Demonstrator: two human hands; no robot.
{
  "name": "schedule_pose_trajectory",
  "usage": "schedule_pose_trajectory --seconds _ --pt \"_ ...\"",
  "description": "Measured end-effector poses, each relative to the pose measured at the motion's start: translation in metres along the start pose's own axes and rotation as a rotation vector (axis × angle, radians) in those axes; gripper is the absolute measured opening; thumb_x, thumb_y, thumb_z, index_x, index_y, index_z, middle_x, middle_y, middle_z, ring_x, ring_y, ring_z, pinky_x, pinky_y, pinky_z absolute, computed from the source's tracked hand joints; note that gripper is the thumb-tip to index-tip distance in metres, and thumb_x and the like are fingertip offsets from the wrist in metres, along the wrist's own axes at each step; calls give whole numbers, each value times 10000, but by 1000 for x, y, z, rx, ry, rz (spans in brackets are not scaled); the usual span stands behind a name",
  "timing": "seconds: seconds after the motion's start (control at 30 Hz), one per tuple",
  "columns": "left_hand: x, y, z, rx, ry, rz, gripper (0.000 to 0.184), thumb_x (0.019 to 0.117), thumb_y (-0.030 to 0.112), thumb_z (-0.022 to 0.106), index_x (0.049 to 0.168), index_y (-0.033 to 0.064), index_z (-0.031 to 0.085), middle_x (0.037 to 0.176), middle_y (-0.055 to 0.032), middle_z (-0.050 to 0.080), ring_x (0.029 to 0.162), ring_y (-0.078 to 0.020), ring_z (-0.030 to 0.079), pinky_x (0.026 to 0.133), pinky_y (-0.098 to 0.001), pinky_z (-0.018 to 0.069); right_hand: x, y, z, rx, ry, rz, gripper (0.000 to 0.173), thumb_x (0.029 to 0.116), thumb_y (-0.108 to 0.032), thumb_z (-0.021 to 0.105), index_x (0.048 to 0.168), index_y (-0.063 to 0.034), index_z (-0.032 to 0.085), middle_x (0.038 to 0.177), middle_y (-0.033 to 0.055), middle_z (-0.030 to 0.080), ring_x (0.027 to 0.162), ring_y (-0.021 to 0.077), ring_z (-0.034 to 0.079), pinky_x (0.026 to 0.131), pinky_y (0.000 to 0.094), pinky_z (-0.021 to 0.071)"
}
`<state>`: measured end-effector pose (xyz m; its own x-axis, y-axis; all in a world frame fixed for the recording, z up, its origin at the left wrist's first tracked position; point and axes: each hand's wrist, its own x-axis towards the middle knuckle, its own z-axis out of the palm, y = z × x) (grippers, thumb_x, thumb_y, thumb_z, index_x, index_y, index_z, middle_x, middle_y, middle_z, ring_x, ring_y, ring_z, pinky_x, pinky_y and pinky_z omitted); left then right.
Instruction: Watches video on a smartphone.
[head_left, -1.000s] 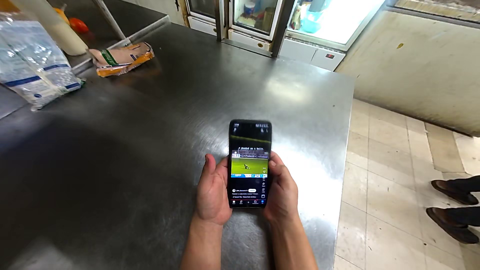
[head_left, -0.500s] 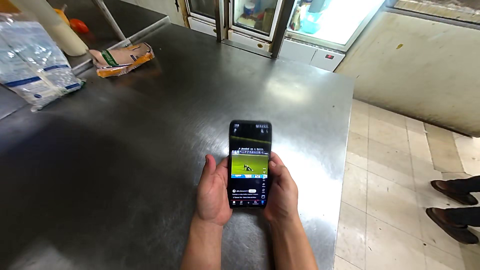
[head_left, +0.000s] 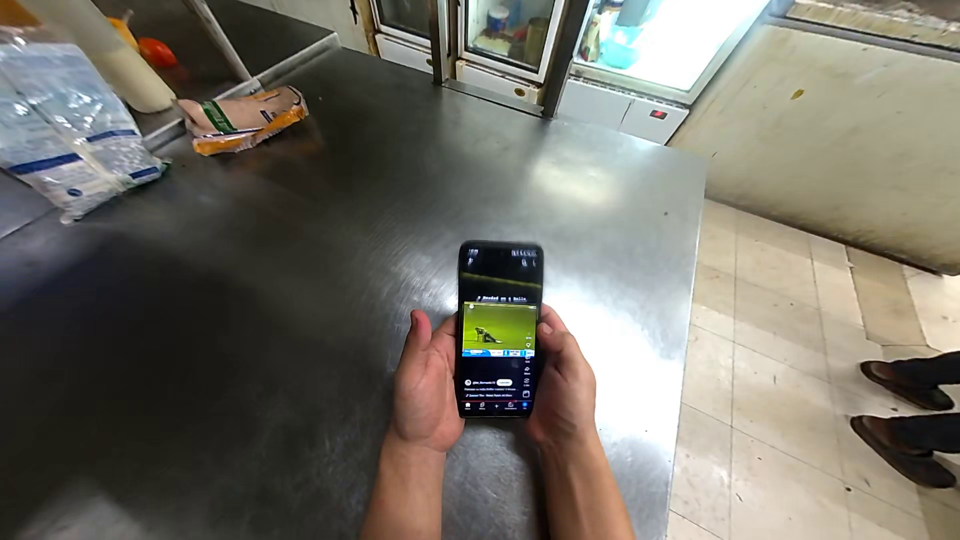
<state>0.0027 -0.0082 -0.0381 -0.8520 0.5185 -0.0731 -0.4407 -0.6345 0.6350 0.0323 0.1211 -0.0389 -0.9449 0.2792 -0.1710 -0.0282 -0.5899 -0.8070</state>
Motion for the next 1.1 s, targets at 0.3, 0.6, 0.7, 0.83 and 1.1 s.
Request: schedule_pose_trajectory --seconds 0.3,0.6,0.7,0.83,1.1 --pt "0 0 0 10 9 4 873 860 827 447 1401 153 569 1296 -130 661 1192 -256 649 1004 -486 534 0 1 0 26 0 1 444 1041 -379 286 1137 -162 661 958 72 720 849 142 715 715 344 609" --pt "0 0 0 12 0 1 883 855 832 447 1410 155 561 1306 -135 655 1198 -262 644 1005 -491 532 1 1 -1 29 -16 -8 475 1043 -391 252 1121 -168 664 972 65 715 863 139 709 726 351 606" --pt "1 0 0 8 -1 4 873 859 825 452 1410 157 560 1302 -131 656 1194 -259 646 1002 -487 534 0 1 0 28 -16 -12 477 1047 -381 245 1128 -166 662 976 59 715 862 132 708 727 345 606" --pt "0 0 1 6 7 6 872 867 821 442 1409 149 562 1302 -132 656 1194 -256 646 1002 -483 534 0 1 0 33 -3 -9 472 1043 -376 252 1133 -163 663 972 60 716 858 131 710 723 341 607" --pt "0 0 1 13 -3 3 875 864 827 437 1411 156 560 1308 -127 655 1194 -254 646 1001 -479 536 0 1 0 35 -11 -8 456 1037 -375 266 1123 -164 661 965 60 715 853 132 710 718 337 606"
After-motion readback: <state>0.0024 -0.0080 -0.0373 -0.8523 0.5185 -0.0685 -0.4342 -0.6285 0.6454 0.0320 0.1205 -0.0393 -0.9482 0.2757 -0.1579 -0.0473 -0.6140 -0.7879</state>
